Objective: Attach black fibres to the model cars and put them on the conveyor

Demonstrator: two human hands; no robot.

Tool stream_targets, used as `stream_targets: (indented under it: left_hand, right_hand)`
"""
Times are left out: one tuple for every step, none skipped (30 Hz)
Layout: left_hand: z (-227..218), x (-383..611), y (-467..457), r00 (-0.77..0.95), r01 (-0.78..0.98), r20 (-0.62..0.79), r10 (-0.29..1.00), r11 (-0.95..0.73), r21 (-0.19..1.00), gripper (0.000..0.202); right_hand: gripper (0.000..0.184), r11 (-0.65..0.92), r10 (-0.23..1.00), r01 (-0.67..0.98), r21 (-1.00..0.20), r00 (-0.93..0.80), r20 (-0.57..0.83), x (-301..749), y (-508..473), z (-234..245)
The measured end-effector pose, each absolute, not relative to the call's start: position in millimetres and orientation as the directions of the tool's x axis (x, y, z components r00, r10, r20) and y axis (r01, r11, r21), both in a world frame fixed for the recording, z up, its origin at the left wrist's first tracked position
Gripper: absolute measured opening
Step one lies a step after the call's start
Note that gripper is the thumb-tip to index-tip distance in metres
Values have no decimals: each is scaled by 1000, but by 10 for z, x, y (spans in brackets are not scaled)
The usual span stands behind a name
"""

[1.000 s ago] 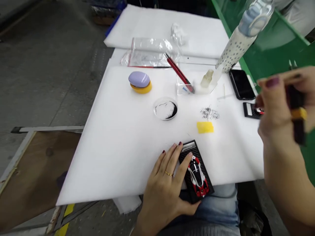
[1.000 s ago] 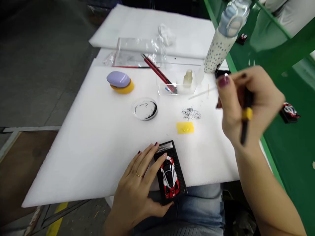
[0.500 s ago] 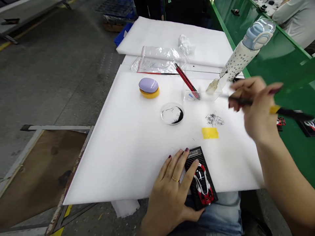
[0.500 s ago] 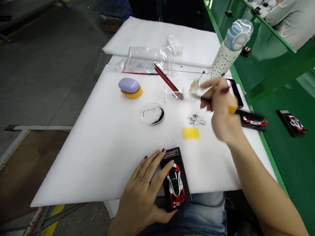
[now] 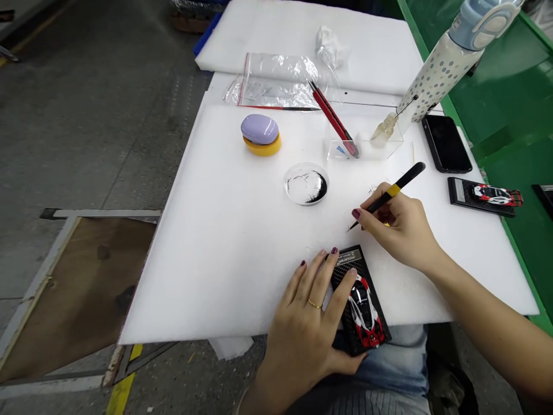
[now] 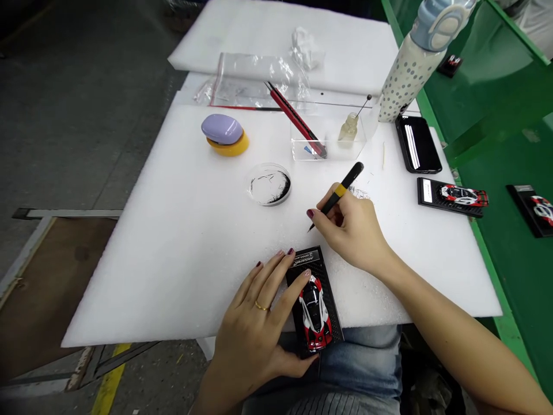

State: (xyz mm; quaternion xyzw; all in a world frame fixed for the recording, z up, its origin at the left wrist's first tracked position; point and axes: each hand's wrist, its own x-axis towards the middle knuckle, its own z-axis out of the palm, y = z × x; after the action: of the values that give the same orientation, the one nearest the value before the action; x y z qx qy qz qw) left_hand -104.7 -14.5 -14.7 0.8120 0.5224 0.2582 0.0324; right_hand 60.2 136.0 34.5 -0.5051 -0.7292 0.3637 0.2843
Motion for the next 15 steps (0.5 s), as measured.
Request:
stream_targets:
  left_hand:
    - [-149,-1047,-145,319,830,385,866,-452,327,91]
    - [-151,-1048,-146,317,829,385,867,-450,333,89]
    - [-153,-1048,-147,316,827,385,867,-450,337,87]
    - [-155,-1048,-148,315,825,385,867,-451,341,87]
    - [-156,-1048,-149,316,823,384,868,-451,344,86]
    - [-157,-1048,-150,316,823,383,868,-452,345,86]
    - [-157,-1048,-151,317,822,383,868,-452,346,87]
    - [-156,-1048,-151,316,822,383,868,-452,347,87]
    - [-156,-1047,-151,315,822,383,868,-451,347,88]
    - [-154,-1047,-150,313,823,384,868,-450,347,88]
    - [-153,-1047,-149,313,823,386,868,-451,346,89]
    - [-151,-1046,-148,313,823,389,866,-452,345,89]
    - [-149,-1046,-147,314,823,390,866,-453,342,88]
    - [-148,-1046,-146,315,825,390,865,-453,340,88]
    - [-146,-1046,-145,315,826,391,865,-453,335,87]
  right_hand:
    - [17,223,946,522,-823,-319,54,602,1357,342]
    - [17,220,950,513,-830,-304,64,604,1356,342]
    - [17,214,955,505,-836,-286,72,607,1357,342]
    - [18,209,960,499,-841,-267,80,611,1360,342]
    - [19,203,964,495,-845,-250,85,615,1365,342]
    - [19,198,967,493,-847,-238,88,618,1372,340]
    - [20,191,969,494,-848,-230,85,619,1379,336]
    - [20,186,971,497,-848,-227,79,618,1386,331]
    - [20,179,971,500,-847,-226,72,614,1393,323]
    - [20,172,973,502,-848,-224,65,607,1400,314]
    - [20,165,974,503,-849,-219,59,597,1406,304]
    - [20,157,975,503,-850,-213,54,583,1411,295]
    - [19,149,977,502,-852,-208,48,568,1414,287]
    - [19,140,978,499,-856,-203,41,555,1414,282]
    - [20,129,979,489,-863,-199,33,548,1411,279]
